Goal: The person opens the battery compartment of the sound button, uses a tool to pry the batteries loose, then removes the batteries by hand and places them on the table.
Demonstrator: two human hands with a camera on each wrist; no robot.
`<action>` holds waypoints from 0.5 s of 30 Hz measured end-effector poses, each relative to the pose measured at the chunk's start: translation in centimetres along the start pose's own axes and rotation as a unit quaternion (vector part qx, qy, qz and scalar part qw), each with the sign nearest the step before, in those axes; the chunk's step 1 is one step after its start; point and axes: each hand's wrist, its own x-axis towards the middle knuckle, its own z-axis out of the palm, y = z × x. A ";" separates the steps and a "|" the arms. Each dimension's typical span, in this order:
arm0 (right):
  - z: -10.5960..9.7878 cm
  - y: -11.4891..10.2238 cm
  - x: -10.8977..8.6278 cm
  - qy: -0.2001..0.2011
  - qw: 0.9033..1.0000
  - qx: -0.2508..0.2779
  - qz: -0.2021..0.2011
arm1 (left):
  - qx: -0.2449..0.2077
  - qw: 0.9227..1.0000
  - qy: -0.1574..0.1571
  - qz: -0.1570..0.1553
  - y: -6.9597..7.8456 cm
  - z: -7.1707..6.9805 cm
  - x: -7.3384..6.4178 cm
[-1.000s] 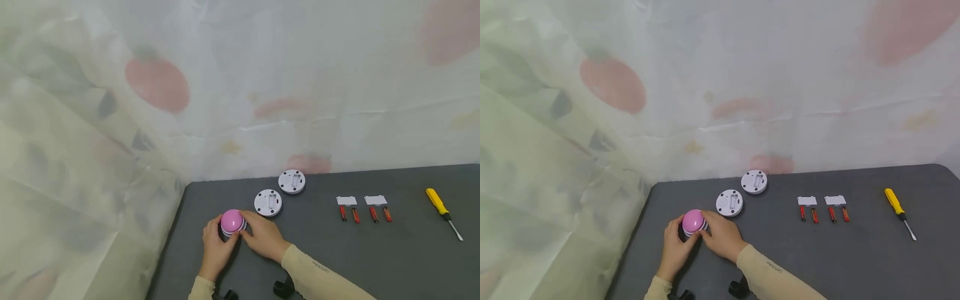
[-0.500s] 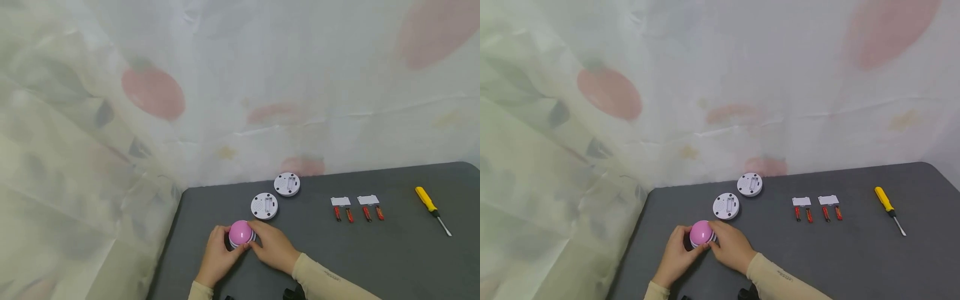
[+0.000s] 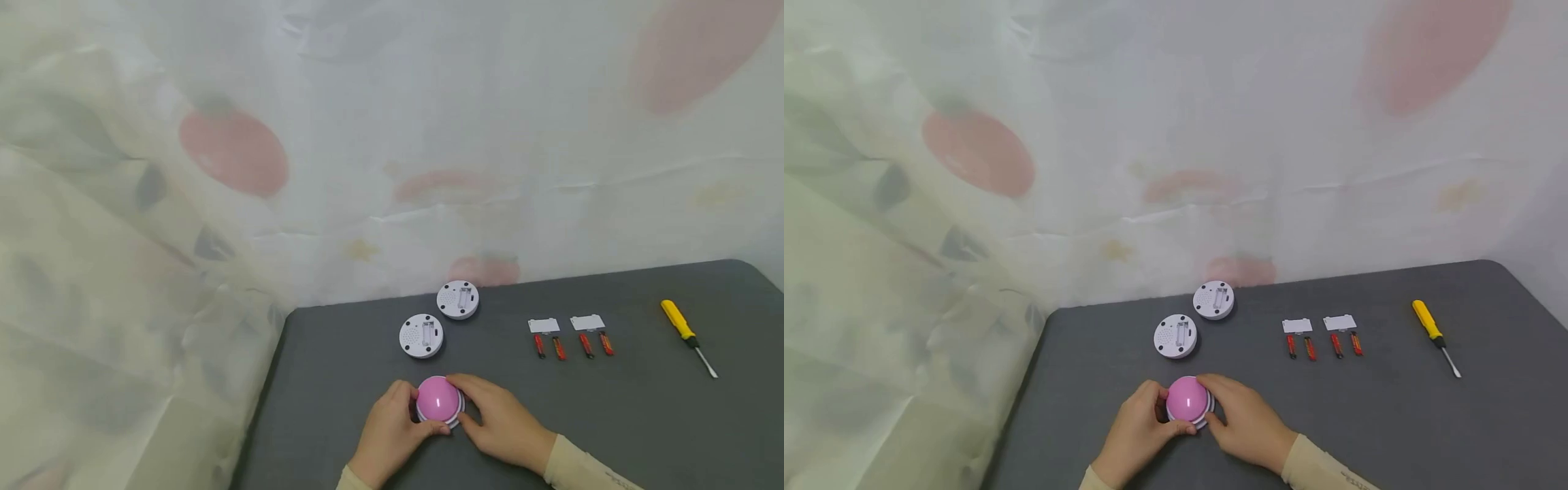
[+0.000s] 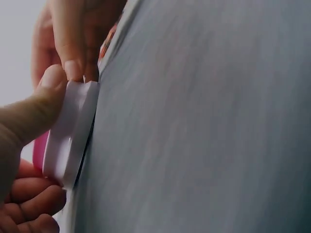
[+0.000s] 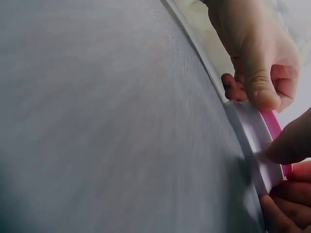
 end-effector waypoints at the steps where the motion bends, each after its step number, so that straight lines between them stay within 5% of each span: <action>1: -0.5 0.2 -0.4 0.001 1.000 -0.004 0.005 | 0.000 1.000 0.001 0.012 0.4 0.3 0.1; 6: -2.5 1.1 -2.3 0.003 0.999 -0.018 0.029 | -0.013 0.999 -0.010 0.047 2.3 1.7 1.1; 15: -5.4 2.7 -5.4 0.033 0.999 -0.038 0.016 | -0.017 0.998 -0.048 0.041 5.9 4.1 2.8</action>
